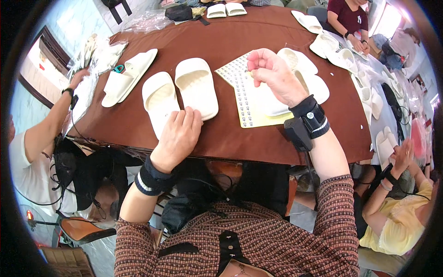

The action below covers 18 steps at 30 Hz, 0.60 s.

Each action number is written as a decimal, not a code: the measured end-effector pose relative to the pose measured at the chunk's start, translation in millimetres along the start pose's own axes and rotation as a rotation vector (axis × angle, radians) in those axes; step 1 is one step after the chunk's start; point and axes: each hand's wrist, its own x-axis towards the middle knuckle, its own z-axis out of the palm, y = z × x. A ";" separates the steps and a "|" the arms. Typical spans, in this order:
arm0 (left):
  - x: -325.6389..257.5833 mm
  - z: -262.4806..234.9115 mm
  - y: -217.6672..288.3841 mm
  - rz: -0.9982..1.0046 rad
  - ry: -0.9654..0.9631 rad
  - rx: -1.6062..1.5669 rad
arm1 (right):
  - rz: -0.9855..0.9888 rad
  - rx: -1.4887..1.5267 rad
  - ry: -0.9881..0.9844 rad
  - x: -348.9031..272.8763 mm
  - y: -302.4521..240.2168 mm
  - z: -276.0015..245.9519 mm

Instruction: Inspecting white slippers and applying size labels to them.

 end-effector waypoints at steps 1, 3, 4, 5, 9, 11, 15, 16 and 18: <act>-3.0 -4.0 2.8 0.056 0.025 0.029 | -0.001 0.044 0.005 -1.3 -1.8 1.2; -6.3 -20.1 9.2 0.086 0.033 0.006 | -0.002 0.090 0.004 -2.9 -3.6 2.0; -6.9 -30.3 13.4 0.120 0.024 -0.014 | 0.009 0.099 0.003 -4.1 -3.2 0.1; -9.1 -36.2 17.7 0.152 0.015 -0.035 | 0.021 0.107 0.001 -5.2 -3.0 -1.2; -20.4 -54.7 34.0 0.231 0.072 -0.098 | 0.082 0.143 -0.001 -9.4 -11.3 4.9; -25.8 -55.0 40.2 0.204 0.047 -0.122 | 0.128 0.156 -0.028 -11.2 -15.5 12.9; -30.1 -48.4 29.5 -0.016 0.198 -0.473 | 0.211 0.148 -0.152 -20.9 -28.6 39.9; -31.2 -48.7 21.4 -0.090 0.184 -0.454 | 0.241 0.170 -0.190 -24.8 -30.4 45.2; -34.5 -47.9 4.7 -0.252 0.164 -0.387 | 0.278 0.193 -0.265 -28.9 -30.9 56.0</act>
